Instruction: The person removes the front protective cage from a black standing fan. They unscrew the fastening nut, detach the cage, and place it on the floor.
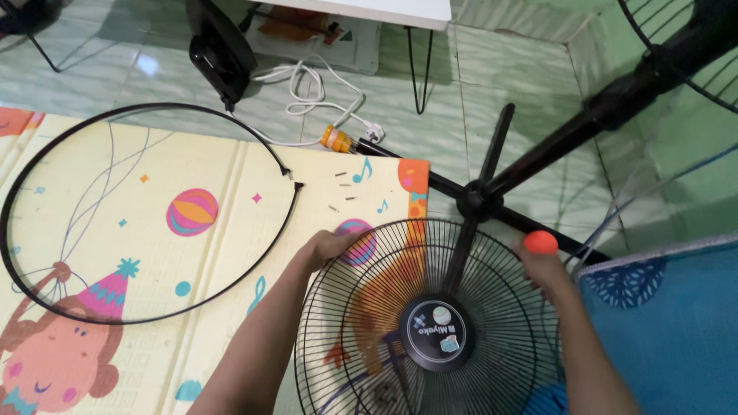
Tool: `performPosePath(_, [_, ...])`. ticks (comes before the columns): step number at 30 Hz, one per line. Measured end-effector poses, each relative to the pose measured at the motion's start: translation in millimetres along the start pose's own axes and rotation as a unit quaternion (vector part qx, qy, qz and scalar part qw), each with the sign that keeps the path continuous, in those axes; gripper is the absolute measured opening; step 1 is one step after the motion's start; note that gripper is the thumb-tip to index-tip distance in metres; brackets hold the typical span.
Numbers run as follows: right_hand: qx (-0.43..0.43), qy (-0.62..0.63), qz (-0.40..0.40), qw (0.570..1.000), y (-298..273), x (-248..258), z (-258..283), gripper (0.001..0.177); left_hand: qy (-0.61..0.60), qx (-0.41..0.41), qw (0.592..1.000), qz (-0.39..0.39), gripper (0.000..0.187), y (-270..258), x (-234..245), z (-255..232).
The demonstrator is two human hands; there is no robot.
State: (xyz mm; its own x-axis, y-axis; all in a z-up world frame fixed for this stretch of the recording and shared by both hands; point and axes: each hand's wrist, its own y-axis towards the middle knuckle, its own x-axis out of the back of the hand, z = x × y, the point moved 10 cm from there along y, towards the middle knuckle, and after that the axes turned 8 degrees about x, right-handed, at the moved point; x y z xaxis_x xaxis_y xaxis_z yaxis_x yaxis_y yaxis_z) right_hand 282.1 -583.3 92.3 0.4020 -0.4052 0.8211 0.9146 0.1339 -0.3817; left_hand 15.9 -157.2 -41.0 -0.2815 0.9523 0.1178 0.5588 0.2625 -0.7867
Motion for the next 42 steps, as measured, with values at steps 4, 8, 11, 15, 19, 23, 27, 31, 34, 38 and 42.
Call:
performPosePath(4, [-0.024, 0.067, -0.011, 0.997, 3, 10, 0, 0.058, -0.033, -0.007, 0.999, 0.042, 0.090, -39, 2, -16])
performPosePath(8, [-0.020, 0.136, -0.003, 0.990, 4, 17, 16, 0.045, -0.046, 0.054, 0.996, 0.050, 0.079, -80, 22, -16])
performPosePath(11, [-0.024, 0.159, 0.005, 0.987, -2, 27, 43, 0.043, -0.071, 0.063, 0.994, 0.057, 0.079, -85, 32, -12])
performPosePath(15, [-0.004, 0.153, -0.010, 0.988, 4, 43, 82, 0.044, -0.059, -0.004, 0.996, 0.060, 0.083, -52, 46, 0])
performPosePath(19, [0.038, 0.200, 0.027, 0.979, 10, 41, 134, 0.042, -0.109, -0.030, 0.993, 0.031, 0.082, -32, 80, 10])
performPosePath(23, [0.062, 0.160, 0.064, 0.983, 3, 41, 201, 0.046, -0.176, -0.042, 0.982, 0.059, 0.075, -62, 133, -9])
performPosePath(27, [0.091, 0.223, 0.087, 0.967, -8, 20, 276, 0.043, -0.138, -0.041, 0.986, -0.084, 0.087, -110, 233, -24])
performPosePath(31, [0.129, 0.274, 0.122, 0.945, -35, -26, 364, 0.044, -0.122, -0.063, 0.975, -0.174, 0.087, -190, 349, -31])
performPosePath(34, [0.212, 0.381, 0.181, 0.881, -75, -64, 473, 0.032, -0.123, -0.098, 0.950, -0.270, 0.087, -271, 445, -24])
performPosePath(38, [0.316, 0.421, 0.161, 0.835, -160, -88, 608, 0.042, -0.156, -0.175, 0.889, -0.392, 0.080, -388, 554, -3])
performPosePath(42, [0.372, 0.501, 0.053, 0.780, -227, -120, 702, 0.037, -0.325, -0.215, 0.746, -0.540, 0.070, -495, 630, 50])
